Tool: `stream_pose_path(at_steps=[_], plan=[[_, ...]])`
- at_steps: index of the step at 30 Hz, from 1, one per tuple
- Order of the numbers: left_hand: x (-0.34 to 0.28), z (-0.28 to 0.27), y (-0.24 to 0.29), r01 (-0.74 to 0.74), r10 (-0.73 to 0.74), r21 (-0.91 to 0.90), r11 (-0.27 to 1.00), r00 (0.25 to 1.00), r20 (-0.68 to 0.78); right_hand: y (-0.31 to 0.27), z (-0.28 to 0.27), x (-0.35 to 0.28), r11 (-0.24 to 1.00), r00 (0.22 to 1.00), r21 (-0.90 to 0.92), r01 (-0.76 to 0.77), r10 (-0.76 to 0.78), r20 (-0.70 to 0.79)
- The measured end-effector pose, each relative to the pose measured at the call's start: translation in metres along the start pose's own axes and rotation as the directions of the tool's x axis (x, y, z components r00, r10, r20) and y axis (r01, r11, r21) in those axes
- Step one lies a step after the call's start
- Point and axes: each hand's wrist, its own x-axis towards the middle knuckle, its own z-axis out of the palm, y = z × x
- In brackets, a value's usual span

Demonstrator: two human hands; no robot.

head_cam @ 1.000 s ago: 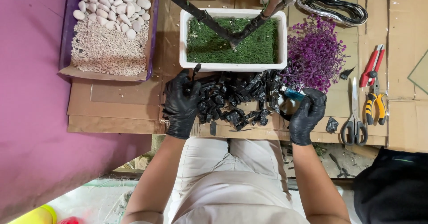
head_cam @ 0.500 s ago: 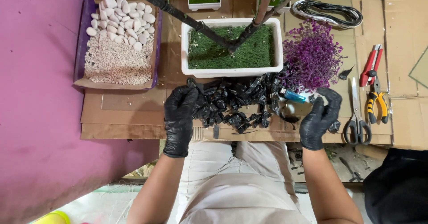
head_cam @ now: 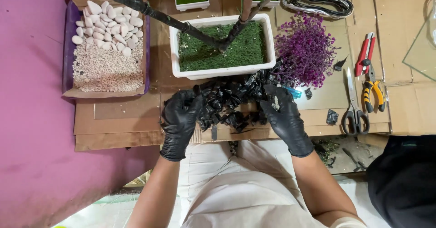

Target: The person wraps black tape around the branches of an artificial tree placed in a white rectangular pot filled with green moss. They use a lighter to heat the tape ends and secure them, repeating the process on multiple branches while wearing black gloves.

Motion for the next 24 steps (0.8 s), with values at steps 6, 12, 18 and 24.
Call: stream_pose_path(at_steps=[6, 12, 18, 24], plan=[[0.016, -0.008, -0.028, 0.047, -0.037, 0.138, 0.989, 0.996, -0.077, 0.033, 0.018, -0.013, 0.925, 0.997, -0.371, 0.081, -0.072, 0.037], [0.014, 0.014, 0.018, -0.093, 0.089, 0.013, 0.996, 0.978, 0.188, 0.042, 0.057, 0.009, 0.834, 0.986, -0.527, 0.167, -0.148, 0.078], [0.002, -0.001, 0.04, -0.148, 0.124, 0.152, 0.977, 0.98, 0.158, 0.073, 0.073, 0.019, 0.781, 0.989, -0.607, 0.146, -0.135, 0.063], [0.003, -0.005, 0.034, -0.21, 0.191, 0.214, 0.954, 0.976, 0.103, 0.062, 0.05, 0.023, 0.902, 0.991, -0.411, 0.135, -0.124, 0.053]])
